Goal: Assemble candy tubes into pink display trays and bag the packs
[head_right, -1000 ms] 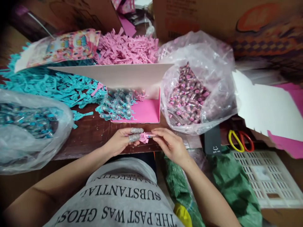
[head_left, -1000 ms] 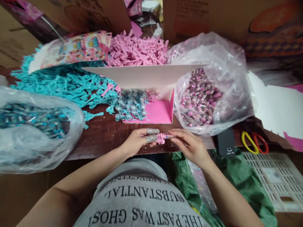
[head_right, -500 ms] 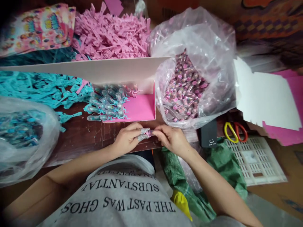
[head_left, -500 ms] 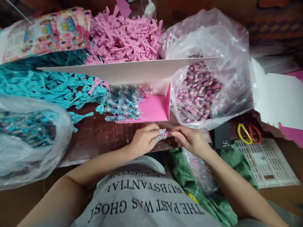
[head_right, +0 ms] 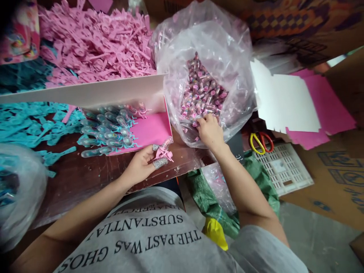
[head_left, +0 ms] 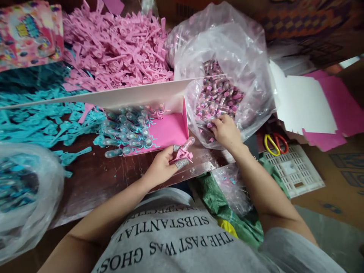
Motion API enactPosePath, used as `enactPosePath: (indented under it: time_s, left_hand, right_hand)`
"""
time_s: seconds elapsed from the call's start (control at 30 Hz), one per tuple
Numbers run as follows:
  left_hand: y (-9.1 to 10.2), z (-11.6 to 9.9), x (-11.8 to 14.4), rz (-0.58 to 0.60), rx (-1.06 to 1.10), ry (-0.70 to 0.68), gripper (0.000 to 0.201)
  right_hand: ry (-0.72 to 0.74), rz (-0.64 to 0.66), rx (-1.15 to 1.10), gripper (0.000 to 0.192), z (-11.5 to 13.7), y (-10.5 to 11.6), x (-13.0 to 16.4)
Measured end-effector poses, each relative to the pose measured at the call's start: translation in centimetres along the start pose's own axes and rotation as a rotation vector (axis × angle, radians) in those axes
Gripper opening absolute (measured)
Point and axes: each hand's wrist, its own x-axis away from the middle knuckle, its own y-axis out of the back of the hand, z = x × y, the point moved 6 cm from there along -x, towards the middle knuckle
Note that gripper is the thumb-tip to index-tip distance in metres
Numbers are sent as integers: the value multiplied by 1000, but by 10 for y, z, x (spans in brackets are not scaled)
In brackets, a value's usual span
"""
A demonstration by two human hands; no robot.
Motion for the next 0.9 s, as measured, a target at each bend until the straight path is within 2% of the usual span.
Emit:
enactPosePath:
  time_s: [0.07,0.17,0.23,0.3,0.4,0.53,0.63,0.7,0.77,0.8,0.87,0.9]
  left_hand:
    - [3,0,0,-42,9,13,19]
    - [7,-5,1,-70,0,60,21]
    - [7,-10,1,-55,-7,97,22]
    - [5,-16,1,-19,1,110,22]
    - [3,-22,1,41,11,82,24]
    - [5,-24,3,85,-77,-31,21]
    - [11,-28,10,23,-303,-148,12]
    - [13,-37,17,-26,-493,-272,7]
    - [12,-46,25,-34,-646,-401,6]
    - [11,-51,28,-27,-703,-447,6]
    - [12,-56,32,-14,-762,-478,9]
    - [14,-58,32,-19,-756,-461,10]
  right_hand:
    - [72,-59,-59,33,5,10,6]
    - [258,-160,-245,35,28,42,29]
    - [430,-119,-389,37,55,59,50]
    - [582,-21,-500,39,84,67,68]
    - [679,17,-576,36,111,72,85]
    - [735,-33,-524,31,123,75,93]
    - [732,-47,-425,30,127,76,96]
    - [711,-31,-468,24,129,75,96]
    - [652,72,-631,14,129,70,93]
    - [605,150,-727,18,128,66,92]
    - [505,284,-870,27,125,61,89]
    - [471,302,-905,25,123,61,89]
